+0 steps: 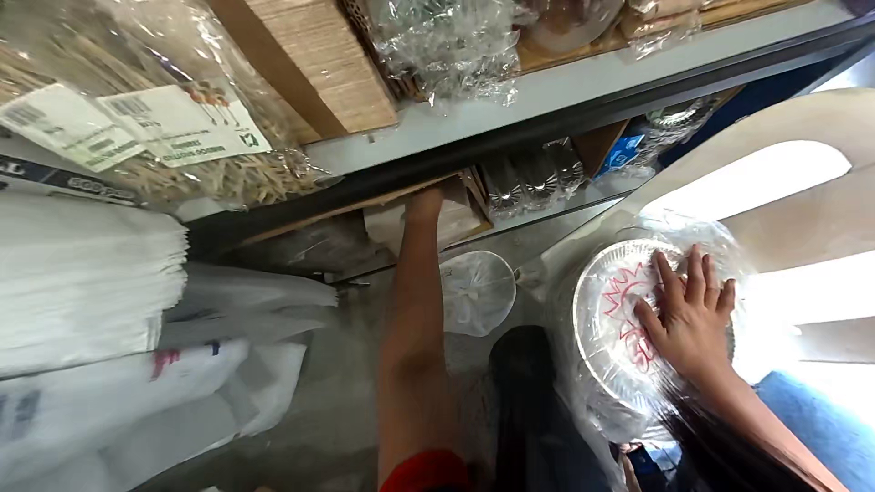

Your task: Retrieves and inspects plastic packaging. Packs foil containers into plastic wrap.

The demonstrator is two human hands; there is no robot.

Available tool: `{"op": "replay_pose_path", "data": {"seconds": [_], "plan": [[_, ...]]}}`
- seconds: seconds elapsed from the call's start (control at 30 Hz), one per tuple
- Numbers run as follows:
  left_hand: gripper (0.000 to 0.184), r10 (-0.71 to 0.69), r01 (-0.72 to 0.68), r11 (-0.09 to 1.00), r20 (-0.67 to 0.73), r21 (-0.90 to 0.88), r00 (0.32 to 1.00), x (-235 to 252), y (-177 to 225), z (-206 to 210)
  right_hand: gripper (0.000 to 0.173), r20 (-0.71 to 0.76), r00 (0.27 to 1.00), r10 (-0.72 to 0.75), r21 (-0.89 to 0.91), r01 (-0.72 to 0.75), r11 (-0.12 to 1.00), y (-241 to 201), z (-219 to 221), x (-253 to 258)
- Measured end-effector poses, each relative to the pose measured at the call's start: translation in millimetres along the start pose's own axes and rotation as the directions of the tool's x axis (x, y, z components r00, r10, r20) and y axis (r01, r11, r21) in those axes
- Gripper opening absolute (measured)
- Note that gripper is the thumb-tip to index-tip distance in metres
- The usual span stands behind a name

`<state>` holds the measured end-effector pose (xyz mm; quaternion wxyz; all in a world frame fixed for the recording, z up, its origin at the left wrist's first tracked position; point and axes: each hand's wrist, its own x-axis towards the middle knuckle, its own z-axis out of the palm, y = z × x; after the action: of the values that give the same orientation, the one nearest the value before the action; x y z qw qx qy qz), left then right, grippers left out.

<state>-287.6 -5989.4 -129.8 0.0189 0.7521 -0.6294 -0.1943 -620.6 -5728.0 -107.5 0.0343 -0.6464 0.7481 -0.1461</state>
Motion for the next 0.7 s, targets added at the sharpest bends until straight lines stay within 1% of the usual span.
{"op": "replay_pose_path", "data": {"seconds": [0.03, 0.07, 0.1, 0.13, 0.2, 0.27, 0.33, 0.37, 0.4, 0.47, 0.5, 0.53, 0.57, 0.6, 0.63, 0.67, 0.7], "plan": [[0.043, 0.058, -0.060, 0.998, -0.098, -0.022, 0.994, -15, -1, -4, 0.085, -0.002, 1.000, 0.001, 0.006, -0.001, 1.000, -1, 0, 0], [0.037, 0.117, -0.128, 0.991, -0.213, -0.041, 0.970, -34, -3, -6, 0.085, -0.003, 1.000, 0.002, 0.012, -0.002, 1.000, -2, 0, 1], [0.033, 0.181, -0.211, 0.976, -0.326, -0.058, 0.928, -54, -9, -3, 0.085, -0.002, 1.000, 0.000, 0.015, 0.000, 1.000, -2, 0, 2], [0.030, 0.245, -0.295, 0.953, -0.400, -0.066, 0.883, -78, -16, 2, 0.085, 0.000, 1.000, -0.003, 0.017, 0.003, 1.000, -2, 0, 2], [0.028, 0.315, -0.367, 0.928, -0.400, -0.060, 0.861, -138, -26, 21, 0.085, 0.004, 1.000, -0.011, 0.023, 0.011, 1.000, 0, 0, 1], [0.026, 0.338, -0.377, 0.926, -0.365, -0.039, 0.868, -191, -30, 46, 0.087, 0.010, 1.000, -0.012, 0.039, 0.012, 0.999, 0, 0, 1], [0.023, 0.331, -0.363, 0.929, -0.274, -0.074, 0.903, -227, -32, 70, 0.087, 0.015, 1.000, -0.016, 0.044, 0.016, 0.999, -1, -2, 1], [0.023, 0.312, -0.339, 0.934, -0.206, -0.109, 0.927, -237, -34, 80, 0.086, 0.019, 1.000, -0.018, 0.044, 0.017, 0.999, -1, -3, 2], [0.023, 0.287, -0.304, 0.941, -0.126, -0.145, 0.949, -243, -37, 86, 0.086, 0.021, 1.000, -0.022, 0.043, 0.021, 0.999, -2, -3, 2], [0.025, 0.259, -0.248, 0.952, 0.041, -0.178, 0.965, -241, -44, 87, 0.085, 0.026, 0.999, -0.026, 0.049, 0.025, 0.998, -2, -4, 1], [0.027, 0.250, -0.220, 0.960, 0.177, -0.174, 0.952, -236, -47, 83, 0.085, 0.029, 0.999, -0.027, 0.051, 0.025, 0.998, -2, -4, 1], [0.029, 0.250, -0.208, 0.965, 0.321, -0.160, 0.914, -229, -50, 81, 0.085, 0.035, 0.999, -0.027, 0.052, 0.025, 0.998, -1, -5, 1], [0.029, 0.263, -0.224, 0.965, 0.430, -0.139, 0.864, -223, -55, 84, 0.085, 0.046, 0.999, -0.025, 0.054, 0.023, 0.998, -1, -5, 0], [0.029, 0.281, -0.256, 0.959, 0.511, -0.120, 0.812, -217, -62, 89, 0.086, 0.055, 0.998, -0.024, 0.061, 0.020, 0.998, -1, -6, 0], [0.029, 0.300, -0.291, 0.951, 0.561, -0.107, 0.772, -214, -68, 93, 0.086, 0.060, 0.998, -0.026, 0.071, 0.022, 0.997, -2, -6, -1], [0.030, 0.310, -0.309, 0.945, 0.581, -0.105, 0.753, -212, -71, 95, 0.085, 0.060, 0.998, -0.030, 0.082, 0.025, 0.996, -1, -6, -1], [0.031, 0.316, -0.312, 0.944, 0.568, -0.109, 0.760, -212, -72, 93, 0.084, 0.057, 0.998, -0.032, 0.100, 0.026, 0.995, -1, -6, -1]]}}
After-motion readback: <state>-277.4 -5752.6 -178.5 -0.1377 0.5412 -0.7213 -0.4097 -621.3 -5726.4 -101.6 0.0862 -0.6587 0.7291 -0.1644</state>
